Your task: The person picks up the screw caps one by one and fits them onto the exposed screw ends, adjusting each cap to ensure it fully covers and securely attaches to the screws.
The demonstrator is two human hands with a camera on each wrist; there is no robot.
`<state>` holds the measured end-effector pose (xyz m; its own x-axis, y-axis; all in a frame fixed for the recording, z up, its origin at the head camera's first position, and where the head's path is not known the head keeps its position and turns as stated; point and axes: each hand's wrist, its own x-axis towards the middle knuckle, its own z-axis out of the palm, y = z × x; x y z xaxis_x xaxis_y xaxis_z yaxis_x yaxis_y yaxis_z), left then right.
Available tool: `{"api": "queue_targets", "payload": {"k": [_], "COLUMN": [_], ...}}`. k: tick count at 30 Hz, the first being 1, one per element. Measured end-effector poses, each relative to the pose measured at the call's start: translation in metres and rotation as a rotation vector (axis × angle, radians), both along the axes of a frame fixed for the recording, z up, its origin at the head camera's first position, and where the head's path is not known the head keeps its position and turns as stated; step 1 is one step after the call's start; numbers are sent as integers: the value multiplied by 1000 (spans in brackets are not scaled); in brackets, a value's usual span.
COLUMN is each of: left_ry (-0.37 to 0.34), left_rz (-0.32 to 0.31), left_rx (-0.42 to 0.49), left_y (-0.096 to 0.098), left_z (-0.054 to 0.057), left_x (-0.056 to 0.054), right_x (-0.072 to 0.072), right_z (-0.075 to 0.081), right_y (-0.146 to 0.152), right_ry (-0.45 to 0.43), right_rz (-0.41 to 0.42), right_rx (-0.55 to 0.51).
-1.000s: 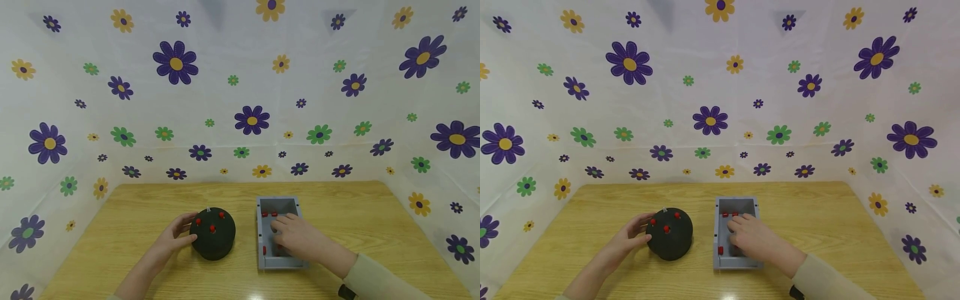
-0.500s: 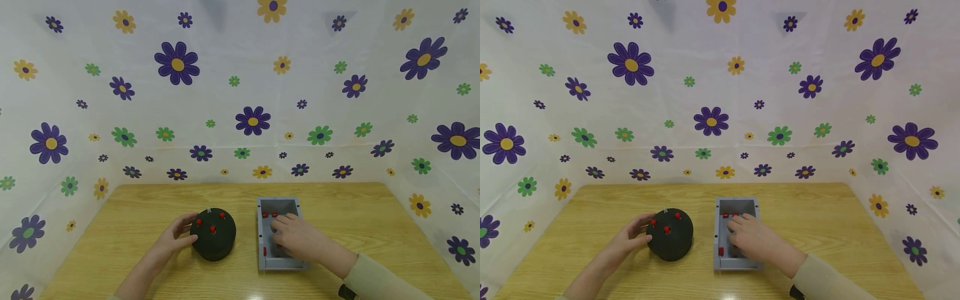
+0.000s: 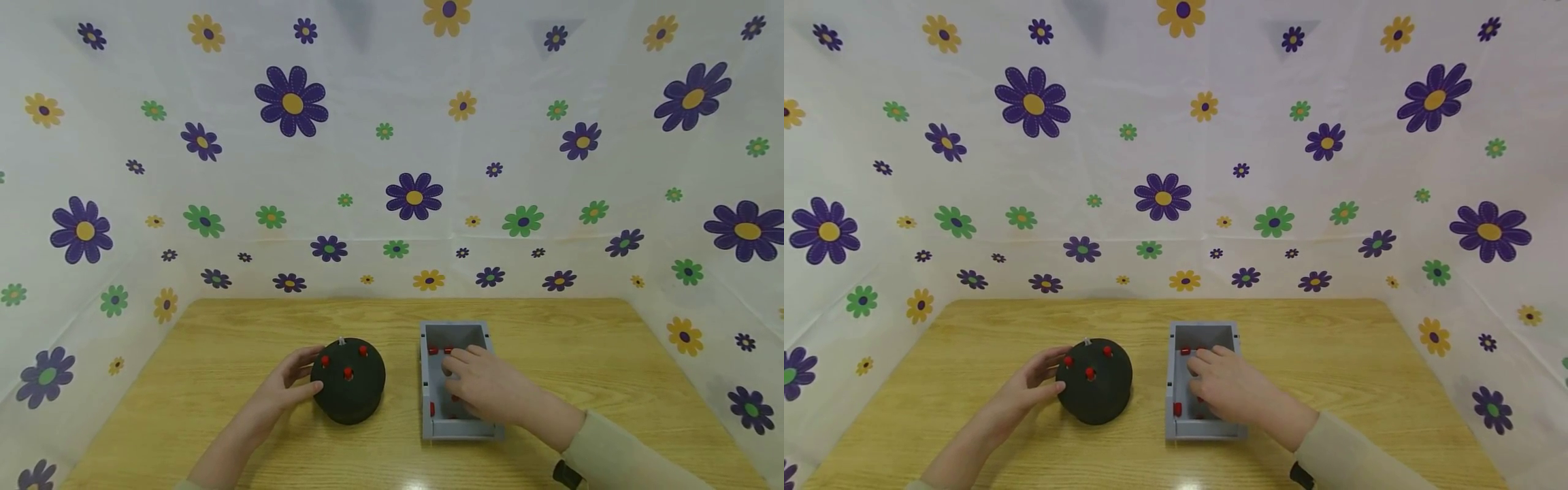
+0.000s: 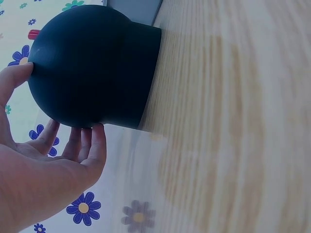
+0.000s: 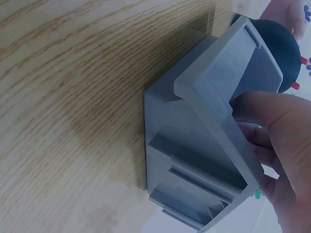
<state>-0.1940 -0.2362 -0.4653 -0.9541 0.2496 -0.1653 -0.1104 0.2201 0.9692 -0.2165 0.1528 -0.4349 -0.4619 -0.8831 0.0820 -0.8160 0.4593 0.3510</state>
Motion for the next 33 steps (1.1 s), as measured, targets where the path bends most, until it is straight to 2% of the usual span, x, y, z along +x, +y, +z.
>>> {"api": "queue_targets", "payload": {"k": [28,33], "left_ry": [11,9], "left_rz": [-7,-4], "left_rx": [12,12], "left_y": [0,0], "left_z": [0,0], "left_x": [-2,-1], "right_x": [0,0], "right_z": [12,14], "right_y": [-1,-1], "right_ry": [117,139], "right_rz": [87,85], "right_rx": [-62,-46]}}
